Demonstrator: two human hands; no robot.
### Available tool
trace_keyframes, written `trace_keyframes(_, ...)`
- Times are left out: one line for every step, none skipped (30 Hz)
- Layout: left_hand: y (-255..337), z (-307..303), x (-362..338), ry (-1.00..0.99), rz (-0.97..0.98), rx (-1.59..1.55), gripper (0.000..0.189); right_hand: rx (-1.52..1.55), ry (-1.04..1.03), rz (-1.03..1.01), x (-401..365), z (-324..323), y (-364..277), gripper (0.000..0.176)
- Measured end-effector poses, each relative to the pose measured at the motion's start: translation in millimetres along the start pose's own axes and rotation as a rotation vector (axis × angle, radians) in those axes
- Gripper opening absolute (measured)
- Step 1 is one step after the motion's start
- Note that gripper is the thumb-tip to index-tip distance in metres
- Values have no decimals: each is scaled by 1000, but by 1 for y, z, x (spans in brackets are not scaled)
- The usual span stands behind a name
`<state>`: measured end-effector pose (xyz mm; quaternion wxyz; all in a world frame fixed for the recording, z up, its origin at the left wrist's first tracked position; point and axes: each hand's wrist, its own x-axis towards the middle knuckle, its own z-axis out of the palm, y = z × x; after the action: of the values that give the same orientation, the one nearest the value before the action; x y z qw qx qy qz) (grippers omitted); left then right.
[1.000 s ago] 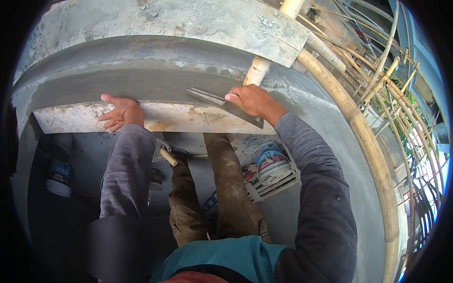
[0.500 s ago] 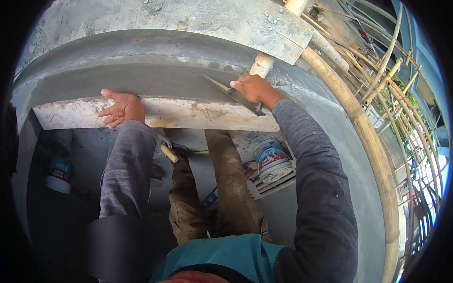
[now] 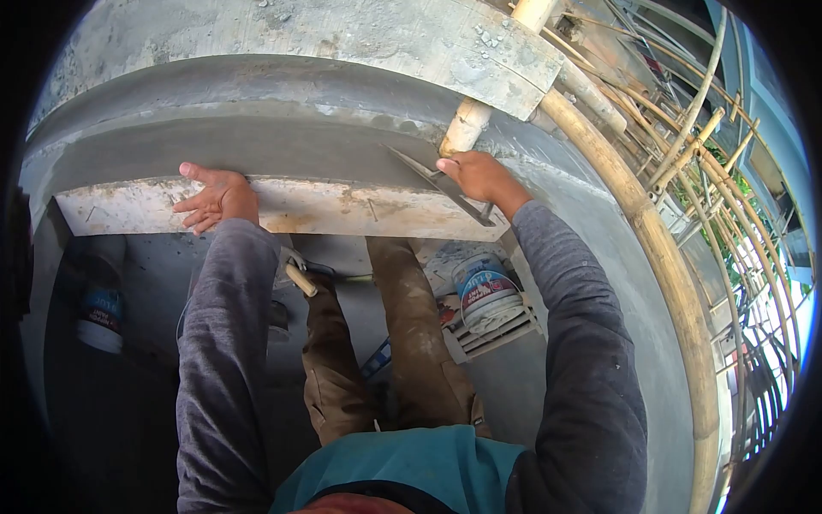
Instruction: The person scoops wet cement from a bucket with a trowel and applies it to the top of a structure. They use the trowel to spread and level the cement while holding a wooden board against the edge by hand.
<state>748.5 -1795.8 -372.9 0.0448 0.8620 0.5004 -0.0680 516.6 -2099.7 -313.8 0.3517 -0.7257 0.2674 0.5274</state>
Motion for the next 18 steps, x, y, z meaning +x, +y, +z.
trace_keyframes(0,-3,-2,-21,-1,6,113,60,-47,-78,-1,-5,-23,51)
trace_keyframes(4,-4,-5,-44,0,1,113,81,-59,-128,0,-5,-43,51)
trace_keyframes(7,-4,-6,-52,5,-14,113,95,-63,-185,0,-8,-64,50)
trace_keyframes(5,-2,-5,-34,5,-26,113,123,-53,-212,-5,-14,-84,50)
trace_keyframes(3,0,-4,-14,5,-31,113,153,-48,-239,-13,-16,-98,50)
trace_keyframes(5,-3,-5,-20,6,-22,112,211,-26,-289,-18,-16,-102,50)
trace_keyframes(6,-3,-5,-15,11,-20,112,217,-26,-291,-19,-19,-102,50)
trace_keyframes(6,-2,-4,-34,11,0,111,230,7,-276,-22,-23,-98,49)
trace_keyframes(5,-4,-4,-49,6,20,109,241,36,-264,-22,-25,-91,49)
trace_keyframes(2,-5,-2,-36,5,32,109,202,59,-204,-12,-20,-77,47)
trace_keyframes(2,-4,-2,-48,5,36,109,206,49,-210,-10,-9,-67,47)
trace_keyframes(4,-3,-3,-62,2,29,109,174,75,-169,-7,-7,-65,46)
trace_keyframes(6,-5,-4,-54,1,23,109,143,101,-125,-3,-4,-64,46)
trace_keyframes(7,-7,-5,-60,0,22,108,140,75,-119,-1,1,-65,45)
trace_keyframes(8,-8,-7,-67,1,18,107,144,77,-122,0,3,-73,45)
trace_keyframes(10,-8,-9,-64,5,14,107,104,71,-157,1,3,-84,45)
trace_keyframes(9,-11,-9,-70,5,25,106,70,57,-192,-1,5,-98,45)
trace_keyframes(10,-12,-10,-82,2,32,105,96,41,-225,-6,-2,-111,44)
